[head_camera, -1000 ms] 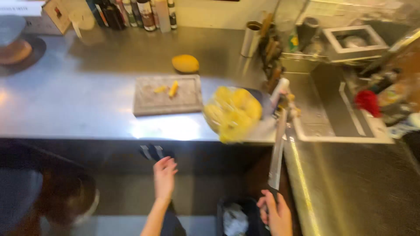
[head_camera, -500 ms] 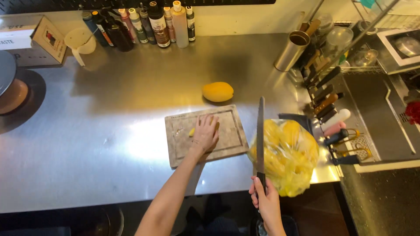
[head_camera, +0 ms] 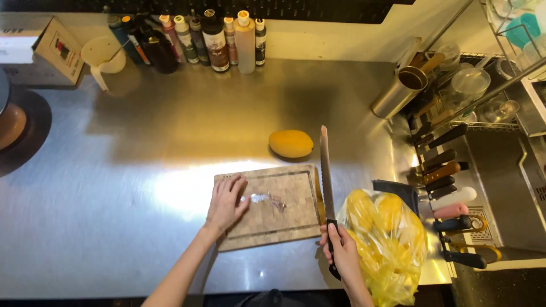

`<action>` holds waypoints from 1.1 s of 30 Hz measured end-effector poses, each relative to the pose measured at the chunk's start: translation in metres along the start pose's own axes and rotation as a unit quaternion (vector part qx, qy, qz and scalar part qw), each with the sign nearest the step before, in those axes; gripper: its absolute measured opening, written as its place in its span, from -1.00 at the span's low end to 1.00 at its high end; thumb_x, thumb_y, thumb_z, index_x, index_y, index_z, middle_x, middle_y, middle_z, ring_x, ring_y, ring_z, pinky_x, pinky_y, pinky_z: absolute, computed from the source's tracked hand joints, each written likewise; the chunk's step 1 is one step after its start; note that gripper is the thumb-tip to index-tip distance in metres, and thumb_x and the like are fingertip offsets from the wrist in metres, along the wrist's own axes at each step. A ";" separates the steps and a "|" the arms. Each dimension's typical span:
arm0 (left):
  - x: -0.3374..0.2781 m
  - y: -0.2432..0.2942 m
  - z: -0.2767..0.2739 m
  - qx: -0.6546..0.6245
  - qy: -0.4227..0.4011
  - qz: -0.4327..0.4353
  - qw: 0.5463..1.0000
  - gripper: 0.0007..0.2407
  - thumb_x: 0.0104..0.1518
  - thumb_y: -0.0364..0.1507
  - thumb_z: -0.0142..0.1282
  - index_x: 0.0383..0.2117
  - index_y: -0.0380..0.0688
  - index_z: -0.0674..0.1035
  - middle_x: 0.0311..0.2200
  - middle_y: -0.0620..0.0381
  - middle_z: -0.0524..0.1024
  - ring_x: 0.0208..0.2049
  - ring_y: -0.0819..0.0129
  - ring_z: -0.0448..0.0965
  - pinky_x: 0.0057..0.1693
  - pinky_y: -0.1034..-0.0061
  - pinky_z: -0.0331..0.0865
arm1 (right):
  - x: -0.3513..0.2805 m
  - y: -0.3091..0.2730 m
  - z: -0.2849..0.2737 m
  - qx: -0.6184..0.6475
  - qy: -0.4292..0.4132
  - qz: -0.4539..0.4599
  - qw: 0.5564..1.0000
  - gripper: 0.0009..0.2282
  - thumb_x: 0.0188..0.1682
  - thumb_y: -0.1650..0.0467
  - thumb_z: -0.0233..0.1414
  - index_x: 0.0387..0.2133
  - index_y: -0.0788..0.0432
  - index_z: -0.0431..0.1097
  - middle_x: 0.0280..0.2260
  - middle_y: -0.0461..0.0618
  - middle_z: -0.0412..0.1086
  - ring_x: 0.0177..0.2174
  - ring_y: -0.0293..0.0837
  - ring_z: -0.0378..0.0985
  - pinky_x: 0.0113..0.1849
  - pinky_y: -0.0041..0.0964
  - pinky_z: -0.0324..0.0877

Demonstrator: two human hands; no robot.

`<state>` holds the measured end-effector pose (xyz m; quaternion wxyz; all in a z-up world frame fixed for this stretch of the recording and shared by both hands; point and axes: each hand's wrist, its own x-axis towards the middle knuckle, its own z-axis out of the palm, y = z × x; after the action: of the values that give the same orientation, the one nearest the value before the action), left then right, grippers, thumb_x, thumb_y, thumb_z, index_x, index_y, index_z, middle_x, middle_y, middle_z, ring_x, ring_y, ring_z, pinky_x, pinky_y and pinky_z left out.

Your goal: Slice mangoes on a cutting board using a serrated knife.

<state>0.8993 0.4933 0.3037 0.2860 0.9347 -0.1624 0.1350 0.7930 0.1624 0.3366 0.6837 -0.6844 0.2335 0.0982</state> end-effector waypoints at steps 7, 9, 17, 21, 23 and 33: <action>0.132 0.042 0.040 -0.111 -0.037 0.007 0.993 -0.40 0.08 -0.22 0.27 0.25 -0.14 0.34 0.24 -0.17 0.32 0.28 -0.08 0.29 0.34 0.10 0.22 | 0.028 -0.012 0.037 0.148 0.028 0.025 0.988 -0.68 0.15 0.20 -0.11 -0.14 0.26 0.34 -0.56 -0.05 0.31 -0.70 -0.32 0.20 -0.66 -0.43 0.08; 0.172 0.041 0.055 -0.048 -0.070 0.053 0.995 -0.30 -0.04 -0.19 0.33 0.28 -0.10 0.31 0.25 -0.18 0.30 0.29 -0.11 0.27 0.32 0.05 0.19 | 0.029 -0.014 0.043 0.192 0.038 0.026 0.980 -0.69 0.14 0.21 -0.10 -0.14 0.24 0.33 -0.55 -0.06 0.30 -0.70 -0.32 0.22 -0.66 -0.43 0.08; 0.205 0.035 0.039 -0.103 -0.258 -0.069 0.958 -0.19 -0.26 -0.12 0.45 0.23 -0.01 0.33 0.19 -0.01 0.39 0.23 0.05 0.37 0.27 0.22 0.32 | 0.040 -0.028 0.014 0.133 0.086 0.026 0.987 -0.70 0.10 0.23 -0.06 -0.25 0.29 0.34 -0.39 0.02 0.48 -0.70 -0.31 0.20 -0.66 -0.41 0.10; 0.160 0.047 0.011 -0.363 -0.246 -0.093 0.894 -0.20 -0.21 -0.07 0.44 0.23 -0.09 0.36 0.14 -0.02 0.47 0.17 0.14 0.45 0.27 0.29 0.33 | 0.033 -0.088 0.015 0.113 0.056 -0.004 0.992 -0.70 0.09 0.22 -0.07 -0.25 0.27 0.32 -0.29 0.03 0.56 -0.68 -0.33 0.19 -0.65 -0.42 0.12; 0.134 0.057 -0.012 -0.597 -0.285 -0.078 0.746 -0.19 -0.13 -0.05 0.42 0.27 -0.19 0.36 0.14 -0.02 0.50 0.16 0.27 0.48 0.29 0.38 0.34 | 0.025 -0.117 0.019 0.169 -0.022 -0.045 0.984 -0.69 0.08 0.19 -0.10 -0.24 0.23 0.27 -0.28 0.03 0.56 -0.66 -0.35 0.22 -0.63 -0.44 0.15; 0.120 0.138 -0.144 -0.294 -0.238 0.152 0.913 -0.11 -0.30 -0.10 0.56 0.25 -0.14 0.34 0.07 0.07 0.52 0.06 0.30 0.58 0.19 0.39 0.48 | 0.003 -0.128 0.029 0.216 -0.184 0.015 0.959 -0.53 -0.05 0.05 0.06 -0.13 0.18 0.31 -0.49 -0.18 0.30 -0.59 -0.38 0.27 -0.58 -0.48 0.20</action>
<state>0.9332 0.4412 0.5280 0.4768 0.7771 -0.3976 -0.1031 0.8594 0.1849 0.4476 0.8448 -0.4873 0.1295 0.1793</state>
